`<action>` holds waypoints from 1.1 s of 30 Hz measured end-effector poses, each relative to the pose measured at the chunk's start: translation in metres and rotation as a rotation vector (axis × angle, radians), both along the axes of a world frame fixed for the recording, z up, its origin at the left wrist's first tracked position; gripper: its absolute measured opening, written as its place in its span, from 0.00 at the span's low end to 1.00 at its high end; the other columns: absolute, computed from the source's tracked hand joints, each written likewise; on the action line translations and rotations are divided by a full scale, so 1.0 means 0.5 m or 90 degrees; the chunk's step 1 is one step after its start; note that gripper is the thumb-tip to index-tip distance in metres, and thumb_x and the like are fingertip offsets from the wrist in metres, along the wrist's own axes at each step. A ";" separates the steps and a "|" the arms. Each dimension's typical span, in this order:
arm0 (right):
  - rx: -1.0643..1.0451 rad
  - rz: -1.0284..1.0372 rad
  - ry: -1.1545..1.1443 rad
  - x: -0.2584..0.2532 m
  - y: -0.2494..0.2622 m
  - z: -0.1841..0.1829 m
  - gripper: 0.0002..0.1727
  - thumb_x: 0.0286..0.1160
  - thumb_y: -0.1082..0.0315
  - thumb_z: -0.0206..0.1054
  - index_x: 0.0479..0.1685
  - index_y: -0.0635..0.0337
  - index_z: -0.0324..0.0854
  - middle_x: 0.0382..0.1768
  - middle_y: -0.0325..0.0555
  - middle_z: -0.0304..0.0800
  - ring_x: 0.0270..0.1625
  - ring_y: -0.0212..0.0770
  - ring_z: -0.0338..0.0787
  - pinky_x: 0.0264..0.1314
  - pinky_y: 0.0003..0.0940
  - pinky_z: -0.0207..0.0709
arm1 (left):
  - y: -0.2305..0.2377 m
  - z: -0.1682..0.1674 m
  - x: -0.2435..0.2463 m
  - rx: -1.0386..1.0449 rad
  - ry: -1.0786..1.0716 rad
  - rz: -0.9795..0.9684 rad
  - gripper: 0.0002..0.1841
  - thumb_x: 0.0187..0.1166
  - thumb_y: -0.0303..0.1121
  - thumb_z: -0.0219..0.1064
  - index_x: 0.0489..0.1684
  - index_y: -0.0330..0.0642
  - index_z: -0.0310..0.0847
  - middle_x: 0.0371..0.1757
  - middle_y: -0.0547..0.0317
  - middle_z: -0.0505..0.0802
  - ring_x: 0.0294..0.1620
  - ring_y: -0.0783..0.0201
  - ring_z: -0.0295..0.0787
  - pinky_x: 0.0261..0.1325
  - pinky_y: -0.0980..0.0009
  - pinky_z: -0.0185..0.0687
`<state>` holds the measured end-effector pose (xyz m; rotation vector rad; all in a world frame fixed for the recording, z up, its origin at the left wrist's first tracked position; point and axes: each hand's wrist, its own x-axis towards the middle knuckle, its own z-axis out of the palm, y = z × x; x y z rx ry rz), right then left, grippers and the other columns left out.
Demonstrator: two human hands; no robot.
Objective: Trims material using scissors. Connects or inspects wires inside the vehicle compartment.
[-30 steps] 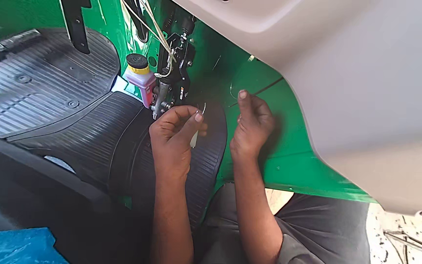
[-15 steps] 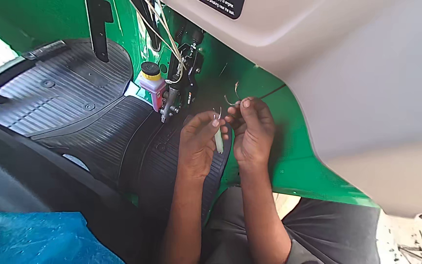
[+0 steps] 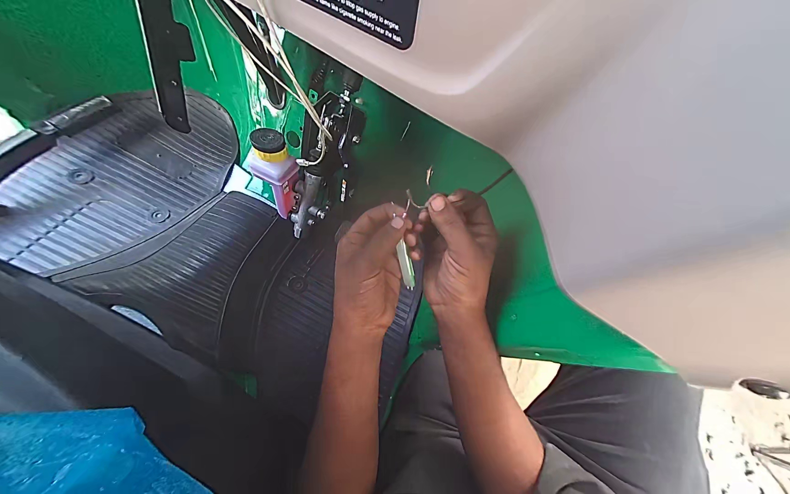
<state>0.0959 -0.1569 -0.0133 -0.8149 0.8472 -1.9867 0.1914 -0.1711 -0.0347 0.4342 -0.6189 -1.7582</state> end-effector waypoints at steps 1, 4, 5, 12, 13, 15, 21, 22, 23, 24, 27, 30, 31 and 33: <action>-0.005 0.006 -0.006 -0.001 0.001 -0.001 0.05 0.81 0.71 0.69 0.47 0.57 0.78 0.36 0.48 0.85 0.28 0.35 0.87 0.21 0.25 0.82 | 0.001 0.002 -0.002 -0.001 -0.008 0.004 0.09 0.86 0.28 0.60 0.54 0.39 0.84 0.44 0.53 0.88 0.38 0.65 0.86 0.41 0.71 0.87; -0.017 0.017 -0.028 -0.001 0.003 -0.002 0.04 0.81 0.71 0.68 0.46 0.56 0.77 0.38 0.49 0.84 0.28 0.35 0.86 0.21 0.24 0.80 | 0.003 0.011 -0.006 -0.008 -0.031 0.010 0.08 0.86 0.28 0.60 0.52 0.38 0.85 0.44 0.52 0.89 0.37 0.66 0.87 0.39 0.72 0.87; -0.022 0.016 -0.036 -0.001 0.003 -0.001 0.04 0.81 0.71 0.68 0.45 0.56 0.77 0.38 0.48 0.84 0.28 0.35 0.86 0.21 0.24 0.80 | 0.003 0.014 -0.008 -0.011 -0.036 0.010 0.08 0.86 0.28 0.60 0.52 0.39 0.85 0.44 0.52 0.89 0.37 0.66 0.87 0.39 0.72 0.87; -0.066 0.007 -0.062 -0.004 -0.002 -0.010 0.03 0.79 0.73 0.70 0.44 0.56 0.82 0.39 0.47 0.86 0.29 0.33 0.87 0.24 0.24 0.82 | -0.009 0.024 -0.012 -0.034 -0.020 -0.013 0.09 0.85 0.28 0.61 0.52 0.37 0.86 0.44 0.50 0.90 0.38 0.65 0.87 0.41 0.71 0.88; -0.066 0.005 -0.066 0.000 -0.002 -0.010 0.03 0.79 0.73 0.70 0.44 0.56 0.82 0.38 0.47 0.86 0.29 0.33 0.87 0.24 0.24 0.82 | -0.008 0.023 -0.009 -0.032 -0.013 -0.013 0.09 0.86 0.28 0.61 0.52 0.37 0.86 0.44 0.50 0.90 0.38 0.65 0.88 0.41 0.71 0.88; -0.065 -0.001 -0.067 0.003 -0.002 -0.009 0.03 0.79 0.73 0.70 0.44 0.56 0.81 0.39 0.48 0.87 0.29 0.33 0.87 0.25 0.24 0.82 | -0.007 0.022 -0.009 -0.030 -0.009 -0.009 0.09 0.86 0.28 0.62 0.53 0.36 0.87 0.44 0.50 0.90 0.38 0.64 0.88 0.41 0.71 0.88; -0.076 -0.004 -0.062 0.001 -0.004 -0.010 0.03 0.78 0.74 0.70 0.43 0.56 0.82 0.39 0.46 0.86 0.30 0.32 0.86 0.25 0.22 0.81 | -0.008 0.026 -0.014 -0.030 -0.016 -0.010 0.08 0.84 0.28 0.65 0.52 0.36 0.87 0.41 0.51 0.90 0.37 0.65 0.88 0.42 0.70 0.89; -0.076 -0.006 -0.058 0.000 -0.004 -0.010 0.04 0.79 0.74 0.70 0.43 0.56 0.81 0.39 0.46 0.86 0.31 0.31 0.86 0.26 0.21 0.80 | -0.007 0.026 -0.015 -0.029 -0.021 -0.008 0.08 0.83 0.27 0.66 0.52 0.36 0.87 0.41 0.51 0.90 0.37 0.65 0.88 0.42 0.70 0.89; -0.078 -0.006 -0.056 0.000 -0.004 -0.009 0.04 0.79 0.74 0.70 0.43 0.55 0.81 0.39 0.45 0.85 0.30 0.31 0.85 0.26 0.21 0.80 | -0.007 0.027 -0.016 -0.031 -0.023 -0.005 0.08 0.82 0.27 0.66 0.51 0.36 0.87 0.40 0.51 0.90 0.36 0.65 0.88 0.42 0.70 0.89; -0.079 -0.005 -0.056 0.000 -0.004 -0.009 0.04 0.79 0.74 0.70 0.43 0.55 0.81 0.39 0.45 0.85 0.30 0.30 0.85 0.26 0.21 0.79 | -0.007 0.028 -0.017 -0.030 -0.024 -0.003 0.07 0.82 0.27 0.67 0.50 0.36 0.87 0.40 0.52 0.90 0.36 0.65 0.88 0.42 0.70 0.89; -0.078 0.000 -0.064 0.001 -0.004 -0.011 0.04 0.79 0.74 0.69 0.42 0.55 0.81 0.39 0.44 0.85 0.30 0.30 0.85 0.25 0.20 0.79 | -0.008 0.029 -0.019 -0.024 -0.026 0.004 0.06 0.81 0.26 0.67 0.49 0.36 0.88 0.39 0.52 0.90 0.35 0.66 0.88 0.41 0.71 0.89; -0.072 -0.001 -0.067 0.003 -0.003 -0.010 0.03 0.80 0.73 0.68 0.43 0.55 0.81 0.37 0.44 0.83 0.28 0.29 0.83 0.23 0.20 0.77 | -0.009 0.028 -0.023 -0.036 -0.037 0.014 0.06 0.81 0.27 0.68 0.47 0.36 0.88 0.37 0.53 0.90 0.33 0.66 0.87 0.38 0.72 0.87; -0.065 -0.006 -0.064 0.004 -0.003 -0.009 0.03 0.81 0.73 0.68 0.43 0.54 0.80 0.37 0.43 0.83 0.27 0.29 0.82 0.22 0.20 0.76 | -0.010 0.028 -0.025 -0.044 -0.050 0.020 0.06 0.81 0.28 0.68 0.46 0.36 0.88 0.37 0.53 0.90 0.32 0.67 0.86 0.38 0.73 0.87; -0.045 -0.027 -0.063 0.006 -0.003 -0.004 0.02 0.82 0.72 0.67 0.44 0.53 0.81 0.36 0.42 0.83 0.27 0.28 0.82 0.22 0.19 0.76 | -0.010 0.027 -0.033 -0.070 -0.087 0.042 0.05 0.81 0.28 0.68 0.46 0.37 0.87 0.37 0.54 0.90 0.33 0.67 0.86 0.37 0.73 0.86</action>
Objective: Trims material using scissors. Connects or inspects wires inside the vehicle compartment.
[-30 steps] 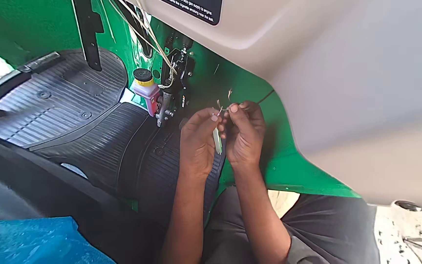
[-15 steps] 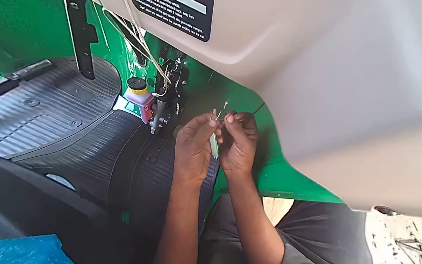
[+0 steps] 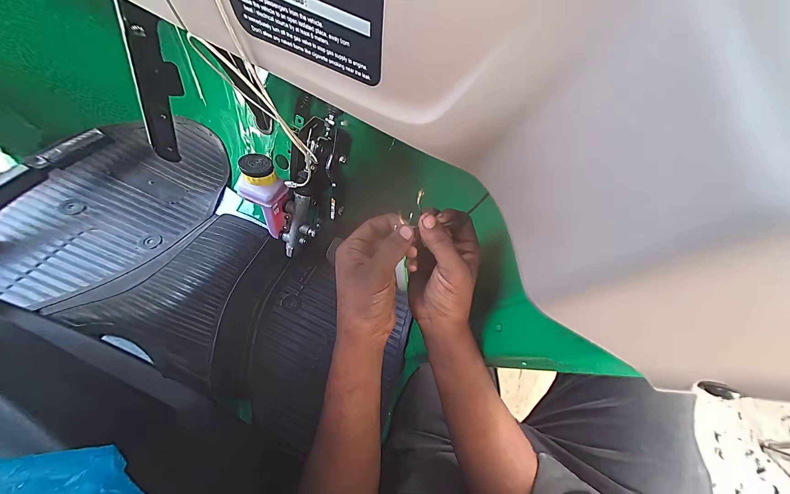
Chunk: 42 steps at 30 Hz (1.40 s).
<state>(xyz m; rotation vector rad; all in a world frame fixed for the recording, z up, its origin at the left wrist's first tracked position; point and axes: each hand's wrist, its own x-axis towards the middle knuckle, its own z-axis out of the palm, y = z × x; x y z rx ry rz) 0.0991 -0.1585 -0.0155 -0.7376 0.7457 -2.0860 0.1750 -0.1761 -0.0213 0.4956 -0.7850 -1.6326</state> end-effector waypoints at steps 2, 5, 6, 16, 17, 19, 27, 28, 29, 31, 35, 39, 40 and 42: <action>0.034 -0.025 -0.004 0.005 0.001 0.010 0.03 0.82 0.71 0.66 0.42 0.51 0.79 0.34 0.39 0.82 0.27 0.27 0.81 0.24 0.18 0.76 | 0.001 -0.002 -0.009 -0.041 -0.038 0.027 0.04 0.81 0.28 0.67 0.45 0.39 0.86 0.36 0.56 0.89 0.33 0.68 0.85 0.37 0.73 0.86; 0.083 -0.062 -0.022 0.011 -0.001 0.029 0.04 0.81 0.71 0.65 0.41 0.49 0.81 0.31 0.35 0.81 0.29 0.27 0.81 0.29 0.20 0.77 | 0.002 -0.011 -0.023 -0.132 -0.091 0.086 0.04 0.80 0.26 0.67 0.45 0.39 0.85 0.37 0.58 0.89 0.33 0.68 0.85 0.39 0.72 0.86; 0.106 -0.071 -0.024 0.012 -0.002 0.037 0.04 0.81 0.70 0.65 0.42 0.48 0.81 0.32 0.35 0.81 0.30 0.26 0.82 0.31 0.20 0.78 | -0.001 -0.014 -0.026 -0.167 -0.106 0.107 0.05 0.79 0.26 0.68 0.46 0.39 0.86 0.38 0.59 0.89 0.34 0.68 0.86 0.40 0.71 0.87; 0.195 -0.172 0.173 0.018 0.045 0.035 0.10 0.87 0.64 0.62 0.61 0.50 0.76 0.43 0.37 0.84 0.47 0.31 0.87 0.55 0.33 0.85 | -0.036 -0.029 -0.009 -0.390 -0.267 0.218 0.05 0.79 0.29 0.68 0.47 0.42 0.85 0.48 0.62 0.87 0.42 0.69 0.86 0.42 0.73 0.86; 0.165 -0.201 0.242 0.018 0.058 0.025 0.12 0.84 0.69 0.63 0.62 0.52 0.75 0.42 0.38 0.83 0.45 0.32 0.87 0.52 0.32 0.86 | -0.038 -0.028 -0.003 -0.416 -0.286 0.226 0.05 0.78 0.28 0.69 0.46 0.41 0.86 0.49 0.61 0.88 0.45 0.68 0.86 0.45 0.73 0.87; 0.124 -0.237 0.372 0.014 0.086 0.015 0.16 0.78 0.75 0.66 0.63 0.58 0.74 0.45 0.43 0.83 0.45 0.37 0.87 0.48 0.35 0.88 | -0.040 -0.027 0.007 -0.462 -0.313 0.240 0.05 0.76 0.26 0.70 0.44 0.39 0.86 0.49 0.59 0.88 0.46 0.67 0.87 0.46 0.73 0.88; 0.205 -0.259 0.722 -0.030 0.106 0.067 0.21 0.81 0.67 0.70 0.73 0.56 0.82 0.59 0.40 0.90 0.58 0.33 0.90 0.61 0.32 0.88 | -0.037 -0.016 0.020 -0.563 -0.435 0.247 0.05 0.74 0.25 0.70 0.44 0.39 0.86 0.51 0.55 0.89 0.52 0.66 0.88 0.51 0.72 0.88; 0.214 -0.261 0.740 -0.032 0.107 0.069 0.20 0.81 0.66 0.70 0.71 0.55 0.83 0.57 0.40 0.91 0.57 0.32 0.91 0.61 0.31 0.88 | -0.036 -0.016 0.020 -0.568 -0.447 0.248 0.05 0.74 0.26 0.70 0.43 0.39 0.86 0.51 0.55 0.89 0.51 0.66 0.88 0.50 0.72 0.87; 0.221 -0.264 0.751 -0.033 0.109 0.070 0.20 0.81 0.67 0.70 0.71 0.55 0.84 0.55 0.39 0.91 0.56 0.31 0.91 0.61 0.30 0.88 | -0.036 -0.016 0.020 -0.573 -0.456 0.249 0.05 0.74 0.26 0.70 0.43 0.39 0.86 0.51 0.55 0.90 0.51 0.66 0.88 0.49 0.73 0.87; 0.221 -0.275 0.763 -0.032 0.108 0.072 0.17 0.81 0.67 0.70 0.67 0.56 0.86 0.53 0.38 0.92 0.55 0.30 0.91 0.60 0.29 0.89 | -0.036 -0.017 0.020 -0.582 -0.462 0.249 0.05 0.74 0.26 0.70 0.44 0.38 0.86 0.51 0.54 0.90 0.53 0.66 0.88 0.51 0.72 0.87; 0.222 -0.303 0.777 -0.031 0.106 0.071 0.12 0.80 0.66 0.71 0.59 0.55 0.87 0.49 0.37 0.92 0.53 0.28 0.91 0.56 0.26 0.89 | -0.034 -0.014 0.022 -0.585 -0.459 0.247 0.05 0.74 0.25 0.70 0.43 0.38 0.87 0.51 0.54 0.90 0.53 0.66 0.89 0.50 0.73 0.88; 0.222 -0.334 0.765 -0.031 0.103 0.065 0.07 0.79 0.68 0.71 0.51 0.55 0.88 0.43 0.35 0.92 0.47 0.26 0.91 0.51 0.24 0.89 | -0.033 -0.012 0.023 -0.594 -0.460 0.247 0.04 0.73 0.25 0.70 0.41 0.37 0.86 0.49 0.54 0.91 0.53 0.65 0.89 0.53 0.71 0.88; 0.225 -0.335 0.763 -0.030 0.103 0.064 0.06 0.80 0.68 0.71 0.50 0.56 0.87 0.42 0.36 0.92 0.44 0.26 0.91 0.49 0.24 0.89 | -0.033 -0.011 0.024 -0.599 -0.464 0.248 0.04 0.73 0.25 0.70 0.40 0.37 0.86 0.49 0.54 0.91 0.53 0.65 0.89 0.53 0.71 0.88; 0.236 -0.340 0.766 -0.028 0.106 0.063 0.06 0.81 0.67 0.70 0.50 0.55 0.87 0.40 0.35 0.90 0.41 0.26 0.90 0.44 0.24 0.87 | -0.031 -0.011 0.025 -0.603 -0.472 0.244 0.04 0.73 0.24 0.71 0.40 0.37 0.86 0.49 0.54 0.91 0.52 0.65 0.89 0.52 0.72 0.88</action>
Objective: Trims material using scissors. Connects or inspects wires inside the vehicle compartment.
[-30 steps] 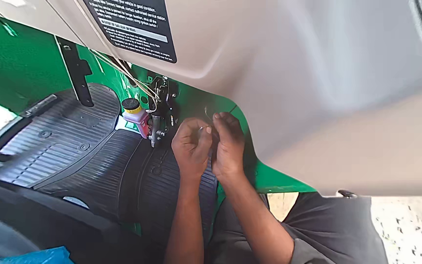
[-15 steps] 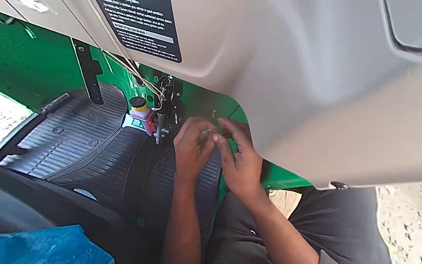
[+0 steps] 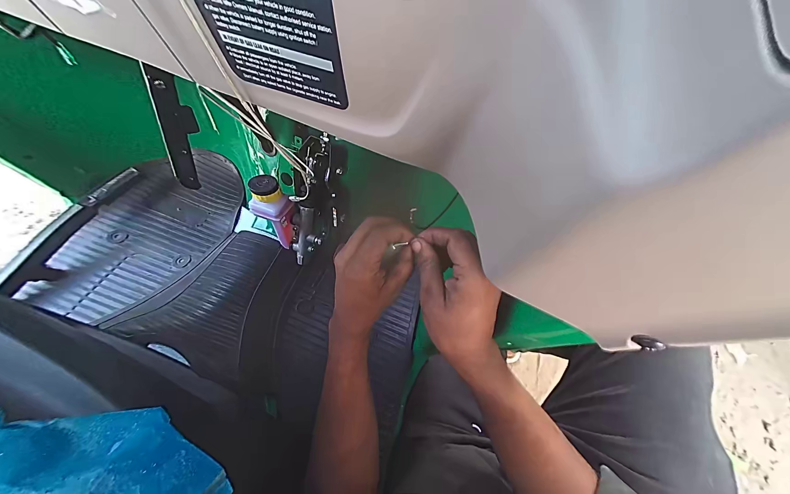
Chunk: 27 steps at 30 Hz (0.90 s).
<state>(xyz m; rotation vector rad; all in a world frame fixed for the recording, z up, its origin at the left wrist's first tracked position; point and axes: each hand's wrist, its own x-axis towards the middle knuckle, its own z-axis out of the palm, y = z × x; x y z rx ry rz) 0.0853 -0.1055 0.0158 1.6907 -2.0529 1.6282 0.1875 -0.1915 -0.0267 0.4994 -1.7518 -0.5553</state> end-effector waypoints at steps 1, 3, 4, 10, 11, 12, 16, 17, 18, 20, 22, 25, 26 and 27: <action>-0.001 -0.005 0.000 0.000 0.001 0.000 0.05 0.81 0.66 0.70 0.49 0.55 0.86 0.39 0.35 0.90 0.39 0.26 0.89 0.42 0.23 0.86 | 0.001 0.000 0.000 0.000 0.001 -0.001 0.04 0.73 0.24 0.71 0.40 0.37 0.87 0.49 0.54 0.91 0.52 0.65 0.89 0.51 0.73 0.88; 0.012 -0.021 -0.015 0.001 0.003 -0.002 0.04 0.81 0.66 0.69 0.47 0.54 0.84 0.35 0.33 0.88 0.36 0.24 0.88 0.38 0.23 0.85 | 0.004 -0.002 -0.004 0.008 0.013 -0.005 0.04 0.73 0.23 0.72 0.40 0.37 0.88 0.49 0.54 0.91 0.50 0.67 0.90 0.48 0.74 0.88; 0.030 -0.027 -0.037 0.002 0.003 -0.004 0.04 0.82 0.65 0.68 0.47 0.53 0.83 0.35 0.32 0.88 0.35 0.24 0.88 0.38 0.23 0.85 | 0.005 -0.004 -0.006 0.015 0.023 -0.009 0.04 0.73 0.23 0.73 0.41 0.37 0.89 0.49 0.55 0.92 0.50 0.67 0.90 0.48 0.74 0.89; 0.070 0.058 -0.465 0.007 -0.004 -0.026 0.08 0.88 0.65 0.62 0.43 0.59 0.82 0.27 0.45 0.82 0.24 0.37 0.82 0.27 0.30 0.81 | 0.006 -0.027 -0.011 0.179 0.122 -0.177 0.05 0.76 0.24 0.72 0.45 0.36 0.89 0.46 0.56 0.92 0.43 0.65 0.90 0.45 0.69 0.91; 0.077 0.073 -0.526 0.007 -0.003 -0.029 0.10 0.89 0.64 0.61 0.42 0.59 0.82 0.28 0.45 0.81 0.24 0.38 0.81 0.27 0.31 0.80 | 0.007 -0.031 -0.012 0.229 0.155 -0.220 0.05 0.77 0.24 0.71 0.46 0.36 0.88 0.45 0.56 0.91 0.40 0.66 0.89 0.42 0.70 0.90; 0.086 0.084 -0.578 0.008 -0.002 -0.031 0.11 0.89 0.64 0.60 0.41 0.60 0.82 0.27 0.45 0.80 0.24 0.37 0.80 0.28 0.30 0.80 | 0.010 -0.033 -0.013 0.277 0.186 -0.251 0.06 0.78 0.25 0.69 0.47 0.37 0.87 0.44 0.56 0.92 0.39 0.66 0.89 0.42 0.70 0.89; 0.120 0.093 -0.719 0.012 -0.002 -0.033 0.13 0.92 0.65 0.56 0.41 0.62 0.81 0.25 0.43 0.79 0.23 0.33 0.78 0.27 0.25 0.77 | 0.018 -0.029 -0.009 0.412 0.209 -0.285 0.06 0.82 0.27 0.64 0.49 0.39 0.86 0.42 0.57 0.91 0.38 0.67 0.88 0.42 0.71 0.88; 0.120 0.094 -0.733 0.012 -0.002 -0.035 0.12 0.92 0.66 0.56 0.41 0.62 0.81 0.25 0.43 0.79 0.23 0.32 0.78 0.27 0.25 0.77 | 0.019 -0.026 -0.007 0.427 0.188 -0.283 0.07 0.83 0.27 0.63 0.49 0.39 0.86 0.40 0.57 0.90 0.36 0.68 0.87 0.40 0.73 0.87; 0.122 0.094 -0.738 0.012 -0.003 -0.037 0.12 0.91 0.66 0.56 0.41 0.62 0.81 0.25 0.43 0.79 0.23 0.33 0.78 0.26 0.25 0.77 | 0.019 -0.022 -0.005 0.441 0.159 -0.273 0.07 0.84 0.27 0.62 0.48 0.38 0.86 0.39 0.57 0.90 0.35 0.68 0.86 0.37 0.74 0.86; 0.125 0.094 -0.744 0.010 -0.004 -0.041 0.13 0.92 0.67 0.56 0.40 0.62 0.82 0.25 0.43 0.79 0.23 0.33 0.78 0.26 0.26 0.77 | 0.019 -0.010 0.002 0.471 0.095 -0.256 0.09 0.84 0.28 0.62 0.48 0.38 0.88 0.36 0.56 0.91 0.33 0.67 0.86 0.35 0.73 0.84; 0.127 0.098 -0.761 0.009 -0.004 -0.043 0.13 0.92 0.67 0.55 0.40 0.62 0.82 0.25 0.43 0.79 0.23 0.33 0.77 0.25 0.25 0.76 | 0.016 0.001 0.009 0.507 0.054 -0.255 0.09 0.85 0.29 0.64 0.50 0.38 0.90 0.37 0.54 0.93 0.33 0.66 0.88 0.36 0.72 0.86; 0.121 0.108 -0.817 0.013 -0.003 -0.045 0.14 0.92 0.67 0.54 0.41 0.62 0.82 0.25 0.43 0.79 0.22 0.32 0.76 0.24 0.24 0.73 | 0.004 0.006 0.019 0.555 0.023 -0.274 0.09 0.83 0.29 0.66 0.48 0.36 0.91 0.37 0.53 0.94 0.32 0.65 0.88 0.36 0.71 0.87; 0.125 0.113 -0.835 0.014 -0.002 -0.045 0.14 0.92 0.66 0.54 0.41 0.62 0.82 0.25 0.42 0.79 0.22 0.31 0.75 0.24 0.24 0.72 | 0.001 0.009 0.021 0.561 0.013 -0.278 0.08 0.82 0.29 0.67 0.46 0.37 0.92 0.36 0.54 0.94 0.31 0.66 0.87 0.36 0.72 0.86; 0.125 0.118 -0.852 0.014 -0.001 -0.046 0.14 0.93 0.65 0.54 0.42 0.61 0.82 0.25 0.42 0.80 0.21 0.31 0.75 0.24 0.24 0.72 | 0.001 0.013 0.022 0.564 0.009 -0.281 0.08 0.81 0.29 0.67 0.45 0.37 0.92 0.35 0.55 0.94 0.31 0.67 0.87 0.36 0.73 0.86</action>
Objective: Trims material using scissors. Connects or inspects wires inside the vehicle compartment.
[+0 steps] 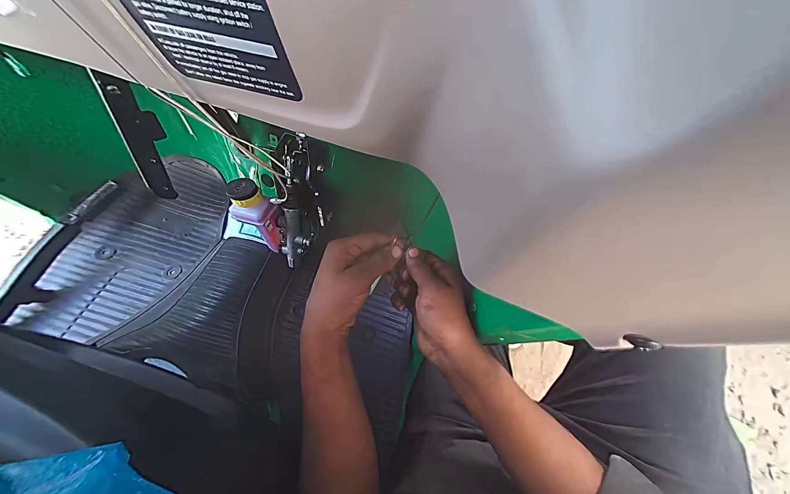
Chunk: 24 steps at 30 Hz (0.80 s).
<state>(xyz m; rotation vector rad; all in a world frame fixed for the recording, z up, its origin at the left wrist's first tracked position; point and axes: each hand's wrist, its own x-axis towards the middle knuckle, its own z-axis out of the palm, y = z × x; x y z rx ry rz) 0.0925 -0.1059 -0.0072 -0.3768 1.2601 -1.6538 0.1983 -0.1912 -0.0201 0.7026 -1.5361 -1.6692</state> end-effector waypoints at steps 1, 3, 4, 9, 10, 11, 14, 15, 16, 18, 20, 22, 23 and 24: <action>-0.003 -0.002 -0.022 0.001 0.001 -0.001 0.14 0.92 0.65 0.54 0.44 0.61 0.84 0.25 0.42 0.80 0.21 0.31 0.75 0.24 0.24 0.72 | 0.000 0.004 -0.001 0.005 0.002 -0.002 0.07 0.80 0.28 0.67 0.45 0.37 0.92 0.35 0.55 0.94 0.31 0.67 0.87 0.36 0.73 0.86; -0.010 0.001 -0.080 0.002 0.003 0.000 0.15 0.93 0.64 0.53 0.45 0.61 0.84 0.26 0.42 0.78 0.21 0.31 0.74 0.24 0.24 0.72 | 0.001 0.009 -0.005 0.021 0.020 -0.009 0.06 0.79 0.27 0.68 0.43 0.38 0.92 0.35 0.56 0.94 0.31 0.69 0.87 0.36 0.75 0.85; -0.008 0.006 -0.121 0.003 0.005 0.001 0.16 0.93 0.63 0.52 0.42 0.60 0.82 0.26 0.42 0.78 0.21 0.31 0.74 0.24 0.24 0.72 | 0.001 0.008 -0.005 0.027 0.035 -0.023 0.06 0.78 0.27 0.67 0.43 0.39 0.91 0.35 0.57 0.94 0.31 0.70 0.87 0.37 0.75 0.85; 0.011 0.063 -0.438 -0.004 0.008 0.010 0.17 0.93 0.58 0.50 0.36 0.56 0.75 0.21 0.38 0.72 0.17 0.32 0.71 0.20 0.23 0.70 | -0.009 0.002 0.013 0.028 0.071 -0.091 0.07 0.79 0.29 0.67 0.48 0.39 0.89 0.39 0.55 0.94 0.37 0.68 0.91 0.44 0.70 0.91; 0.002 0.074 -0.471 -0.004 0.009 0.010 0.17 0.93 0.57 0.50 0.35 0.55 0.75 0.20 0.38 0.71 0.16 0.31 0.70 0.20 0.24 0.69 | -0.010 0.003 0.017 0.021 0.062 -0.094 0.07 0.80 0.28 0.66 0.48 0.39 0.88 0.40 0.54 0.94 0.38 0.68 0.91 0.44 0.70 0.90; -0.005 0.074 -0.477 -0.003 0.009 0.009 0.17 0.92 0.57 0.52 0.35 0.56 0.76 0.20 0.37 0.71 0.16 0.31 0.69 0.19 0.23 0.68 | -0.010 0.004 0.021 0.013 0.046 -0.092 0.08 0.80 0.28 0.65 0.49 0.39 0.88 0.41 0.54 0.94 0.38 0.67 0.91 0.44 0.70 0.90; 0.005 0.013 -0.281 0.006 0.009 0.016 0.15 0.91 0.59 0.56 0.38 0.58 0.80 0.21 0.41 0.74 0.16 0.32 0.70 0.18 0.23 0.69 | -0.007 0.003 0.022 0.005 0.022 -0.059 0.08 0.82 0.29 0.63 0.49 0.41 0.89 0.40 0.57 0.93 0.35 0.69 0.87 0.39 0.73 0.84; -0.008 -0.007 -0.158 0.008 0.012 0.011 0.15 0.93 0.58 0.54 0.42 0.57 0.82 0.22 0.43 0.76 0.17 0.33 0.72 0.20 0.26 0.72 | -0.005 0.002 0.021 0.014 0.034 -0.055 0.08 0.83 0.29 0.63 0.48 0.41 0.88 0.39 0.57 0.92 0.34 0.69 0.86 0.39 0.73 0.84; -0.039 -0.020 -0.018 0.008 0.017 0.000 0.15 0.94 0.60 0.52 0.53 0.54 0.85 0.23 0.44 0.79 0.19 0.35 0.75 0.22 0.28 0.75 | -0.003 0.002 0.021 0.024 0.048 -0.050 0.07 0.83 0.30 0.64 0.47 0.41 0.88 0.38 0.58 0.92 0.34 0.69 0.87 0.39 0.73 0.86; -0.102 -0.044 0.297 0.005 0.026 -0.029 0.19 0.90 0.68 0.55 0.75 0.48 0.78 0.28 0.42 0.81 0.22 0.36 0.79 0.24 0.31 0.79 | 0.001 0.006 0.022 0.045 0.069 -0.053 0.07 0.84 0.32 0.64 0.46 0.41 0.88 0.36 0.60 0.90 0.32 0.69 0.86 0.38 0.74 0.86; -0.139 -0.083 0.582 0.000 0.024 -0.041 0.26 0.81 0.71 0.65 0.79 0.52 0.74 0.36 0.40 0.82 0.26 0.33 0.81 0.25 0.30 0.81 | 0.000 0.009 0.022 0.066 0.088 -0.060 0.08 0.84 0.32 0.64 0.45 0.40 0.88 0.35 0.59 0.90 0.33 0.69 0.86 0.38 0.74 0.85; -0.170 -0.128 0.753 -0.004 0.019 -0.040 0.23 0.76 0.72 0.71 0.71 0.57 0.81 0.49 0.45 0.87 0.32 0.32 0.85 0.30 0.29 0.85 | 0.001 0.009 0.021 0.086 0.100 -0.059 0.08 0.84 0.31 0.63 0.45 0.40 0.88 0.34 0.59 0.91 0.33 0.70 0.86 0.37 0.75 0.85; -0.176 -0.143 0.801 -0.004 0.016 -0.039 0.21 0.75 0.72 0.72 0.67 0.59 0.84 0.52 0.46 0.87 0.35 0.31 0.87 0.32 0.27 0.86 | 0.001 0.009 0.022 0.093 0.104 -0.057 0.08 0.84 0.31 0.63 0.45 0.41 0.88 0.34 0.60 0.91 0.32 0.70 0.86 0.37 0.76 0.85; -0.180 -0.157 0.835 -0.005 0.013 -0.039 0.19 0.74 0.72 0.73 0.65 0.59 0.86 0.53 0.47 0.87 0.37 0.31 0.87 0.35 0.25 0.87 | 0.000 0.009 0.023 0.100 0.109 -0.053 0.08 0.84 0.31 0.63 0.45 0.41 0.89 0.35 0.59 0.91 0.33 0.71 0.87 0.36 0.76 0.85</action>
